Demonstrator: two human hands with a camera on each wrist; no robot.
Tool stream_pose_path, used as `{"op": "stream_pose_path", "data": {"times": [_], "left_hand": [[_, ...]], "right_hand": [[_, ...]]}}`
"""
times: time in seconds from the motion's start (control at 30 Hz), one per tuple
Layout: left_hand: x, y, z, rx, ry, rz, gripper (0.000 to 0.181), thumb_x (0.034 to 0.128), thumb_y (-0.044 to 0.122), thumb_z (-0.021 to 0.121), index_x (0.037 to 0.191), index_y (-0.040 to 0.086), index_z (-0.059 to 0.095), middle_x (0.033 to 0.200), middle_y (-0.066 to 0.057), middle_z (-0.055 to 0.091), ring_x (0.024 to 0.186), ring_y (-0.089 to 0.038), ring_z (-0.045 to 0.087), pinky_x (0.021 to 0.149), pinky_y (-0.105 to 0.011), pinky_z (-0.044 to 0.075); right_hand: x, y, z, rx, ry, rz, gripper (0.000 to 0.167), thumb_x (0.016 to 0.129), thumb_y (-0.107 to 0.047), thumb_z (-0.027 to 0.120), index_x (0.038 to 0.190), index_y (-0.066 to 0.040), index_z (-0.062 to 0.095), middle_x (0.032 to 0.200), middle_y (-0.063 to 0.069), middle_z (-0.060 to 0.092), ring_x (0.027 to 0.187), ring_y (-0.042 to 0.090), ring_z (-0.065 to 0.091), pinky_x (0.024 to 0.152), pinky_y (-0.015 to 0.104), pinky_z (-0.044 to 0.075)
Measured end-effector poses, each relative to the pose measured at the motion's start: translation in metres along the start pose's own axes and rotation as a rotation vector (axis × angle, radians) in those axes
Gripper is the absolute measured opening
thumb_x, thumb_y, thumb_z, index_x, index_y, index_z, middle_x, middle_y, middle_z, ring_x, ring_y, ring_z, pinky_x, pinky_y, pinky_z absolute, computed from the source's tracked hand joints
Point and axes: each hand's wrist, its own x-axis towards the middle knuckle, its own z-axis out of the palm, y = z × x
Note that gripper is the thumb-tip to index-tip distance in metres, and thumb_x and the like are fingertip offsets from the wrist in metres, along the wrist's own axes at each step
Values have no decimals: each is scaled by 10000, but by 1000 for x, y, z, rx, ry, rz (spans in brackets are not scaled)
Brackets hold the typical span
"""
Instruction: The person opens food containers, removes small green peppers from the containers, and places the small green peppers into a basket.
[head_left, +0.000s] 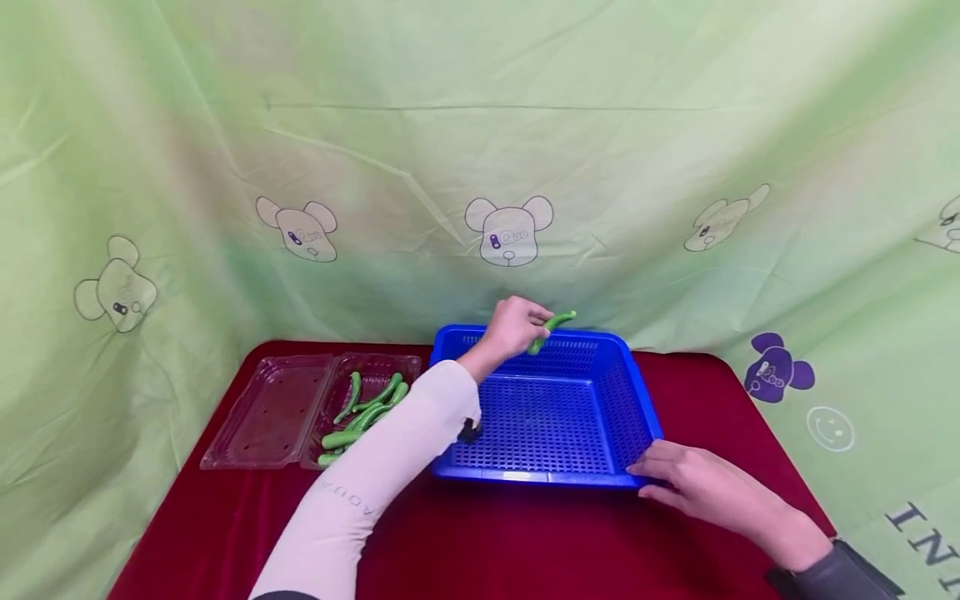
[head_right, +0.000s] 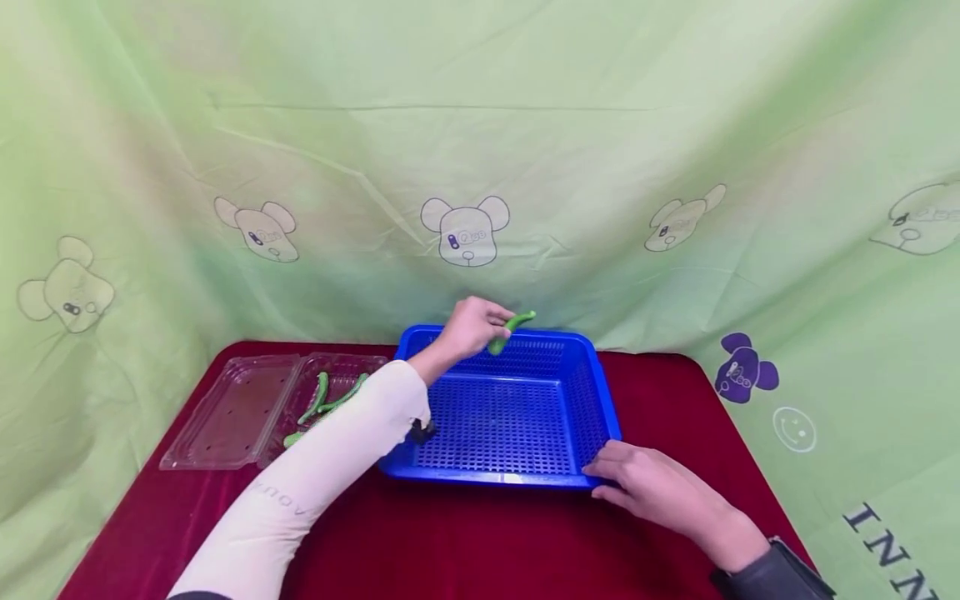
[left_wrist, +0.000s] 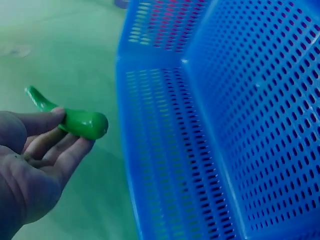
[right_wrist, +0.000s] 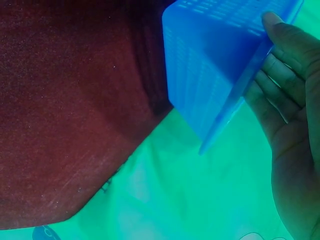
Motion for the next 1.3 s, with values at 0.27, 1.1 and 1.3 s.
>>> {"op": "stream_pose_path", "data": {"times": [0.27,1.1,1.3], "left_hand": [[13,-3,55,342,-166,131,256,871,60,778,1115,133,805,1039,0,802,996,-120,748,880,-178,563],[24,-38,123,752,-243,139,164,947,15,624,852,138,676,1052,-57,751,991,-229,732,823,-378,597],[24,-41,129,841,-247,264,172,938,24,634,858,163,697,1027,-34,760,960,-225,734,804,-379,603]], "right_hand": [[-1,-8,-5,22,-80,79,267,828,-215,849,1085,-206,776,964,-130,695,868,-6,622,729,139,551],[3,-13,-2,-13,-101,121,220,905,-310,783,1078,-173,780,956,-103,693,866,3,612,742,157,559],[1,-12,-3,-10,-96,134,222,904,-313,784,1080,-178,781,966,-106,697,878,6,620,754,169,569]]}}
